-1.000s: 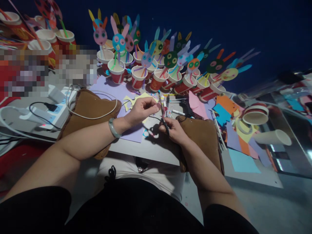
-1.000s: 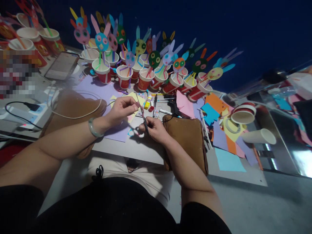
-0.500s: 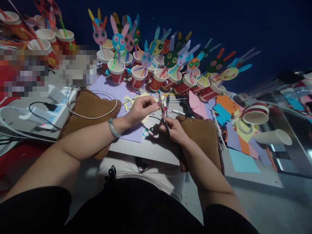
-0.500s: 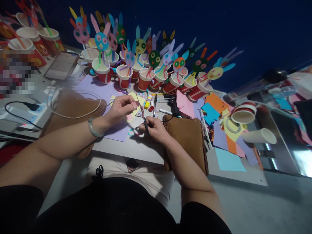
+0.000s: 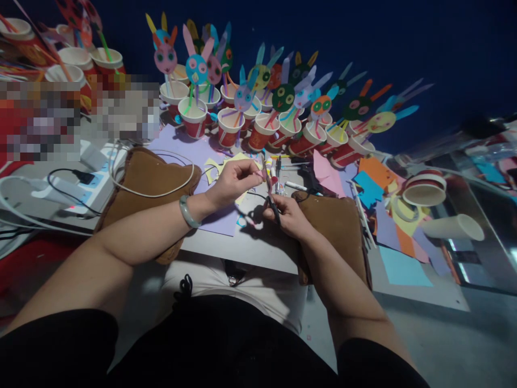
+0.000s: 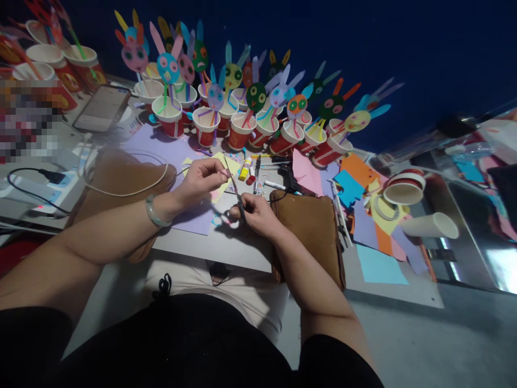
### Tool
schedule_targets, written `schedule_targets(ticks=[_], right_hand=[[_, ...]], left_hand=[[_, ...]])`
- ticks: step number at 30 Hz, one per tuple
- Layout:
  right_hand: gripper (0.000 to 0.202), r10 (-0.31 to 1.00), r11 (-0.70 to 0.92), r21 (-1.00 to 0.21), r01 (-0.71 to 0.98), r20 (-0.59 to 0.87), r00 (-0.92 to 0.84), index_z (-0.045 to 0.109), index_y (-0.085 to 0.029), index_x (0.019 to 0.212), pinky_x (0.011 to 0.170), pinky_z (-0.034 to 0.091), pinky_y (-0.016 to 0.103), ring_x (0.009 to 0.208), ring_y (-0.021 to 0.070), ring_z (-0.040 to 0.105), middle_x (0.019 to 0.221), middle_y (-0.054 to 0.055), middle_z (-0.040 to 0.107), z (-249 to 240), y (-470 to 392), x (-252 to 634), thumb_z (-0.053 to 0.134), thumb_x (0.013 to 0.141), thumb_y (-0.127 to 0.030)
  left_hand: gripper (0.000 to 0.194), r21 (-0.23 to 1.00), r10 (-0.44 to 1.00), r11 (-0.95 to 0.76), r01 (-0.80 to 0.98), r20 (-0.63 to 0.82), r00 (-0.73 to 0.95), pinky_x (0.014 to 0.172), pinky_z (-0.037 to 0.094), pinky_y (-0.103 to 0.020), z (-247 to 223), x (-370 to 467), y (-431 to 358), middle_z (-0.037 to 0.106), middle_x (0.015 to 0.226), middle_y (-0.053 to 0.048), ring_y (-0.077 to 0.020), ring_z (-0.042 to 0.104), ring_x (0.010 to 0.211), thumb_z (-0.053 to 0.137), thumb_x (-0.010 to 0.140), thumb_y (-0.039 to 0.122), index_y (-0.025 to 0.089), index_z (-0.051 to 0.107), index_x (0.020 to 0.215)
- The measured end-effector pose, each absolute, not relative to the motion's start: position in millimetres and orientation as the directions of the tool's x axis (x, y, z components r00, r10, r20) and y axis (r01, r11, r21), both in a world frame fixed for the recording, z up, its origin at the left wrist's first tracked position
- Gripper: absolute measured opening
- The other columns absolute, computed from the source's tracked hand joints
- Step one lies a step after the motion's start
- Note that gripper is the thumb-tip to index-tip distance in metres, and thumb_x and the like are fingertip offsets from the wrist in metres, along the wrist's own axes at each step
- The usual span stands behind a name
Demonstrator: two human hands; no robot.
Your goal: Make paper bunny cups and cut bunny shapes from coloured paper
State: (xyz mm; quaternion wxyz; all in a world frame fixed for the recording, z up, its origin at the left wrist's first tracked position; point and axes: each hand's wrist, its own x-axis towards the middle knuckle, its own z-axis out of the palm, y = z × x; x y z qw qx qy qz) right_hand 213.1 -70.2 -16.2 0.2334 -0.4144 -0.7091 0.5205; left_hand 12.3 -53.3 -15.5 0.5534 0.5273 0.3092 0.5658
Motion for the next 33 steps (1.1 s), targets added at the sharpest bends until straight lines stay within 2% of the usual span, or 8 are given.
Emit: schedule_targets(ticks=[4,10,21,27,33], right_hand=[[0.059,0.829,0.104,-0.938,0.331,-0.102,-0.550,0.049,-0.022,0.065,0.056,0.040,0.026,0.056,0.0101,0.043,0.057,-0.004,0.051,-16.6,-69.7,213.4,0.079,0.071,-0.071],[0.058,0.838,0.113,-0.934,0.338,-0.093,-0.538,0.047,-0.022,0.064,0.056,0.040,0.026,0.057,0.0103,0.043,0.057,-0.004,0.051,-17.0,-69.1,214.1,0.079,0.072,-0.069],[0.055,0.850,0.092,-0.933,0.348,-0.108,-0.515,0.048,-0.022,0.063,0.055,0.040,0.026,0.056,0.0103,0.043,0.056,-0.004,0.051,-17.5,-69.0,213.9,0.080,0.071,-0.065],[0.056,0.843,0.097,-0.929,0.356,-0.114,-0.526,0.048,-0.022,0.063,0.055,0.041,0.026,0.055,0.0108,0.046,0.056,-0.004,0.051,-16.7,-69.0,213.3,0.079,0.071,-0.068],[0.057,0.841,0.099,-0.930,0.355,-0.113,-0.530,0.049,-0.022,0.064,0.056,0.042,0.026,0.057,0.0117,0.048,0.057,-0.003,0.054,-16.7,-69.0,213.4,0.080,0.070,-0.069]], left_hand=[[0.024,0.932,0.952,-0.204,-0.301,0.261,0.162,0.064,0.039,-0.026,-14.2,12.3,-54.3,0.054,0.066,0.002,-0.0099,0.047,0.067,0.075,0.073,0.030,0.018,0.057,0.064],[0.027,0.921,0.947,-0.231,-0.312,0.287,0.146,0.060,0.034,-0.027,-13.2,12.4,-55.2,0.047,0.062,0.004,-0.0083,0.040,0.060,0.076,0.075,0.031,0.018,0.055,0.062],[0.030,0.921,0.956,-0.222,-0.321,0.271,0.114,0.058,0.034,-0.027,-13.2,13.3,-54.0,0.043,0.059,0.005,-0.0082,0.039,0.058,0.076,0.076,0.034,0.019,0.054,0.062],[0.032,0.928,0.956,-0.222,-0.299,0.268,0.119,0.060,0.036,-0.026,-14.7,14.2,-54.5,0.052,0.065,0.003,-0.0088,0.043,0.062,0.081,0.075,0.040,0.018,0.060,0.065],[0.027,0.935,0.958,-0.229,-0.271,0.266,0.108,0.062,0.038,-0.025,-17.6,14.4,-54.0,0.057,0.066,0.002,-0.0096,0.047,0.064,0.079,0.074,0.036,0.017,0.062,0.067]])
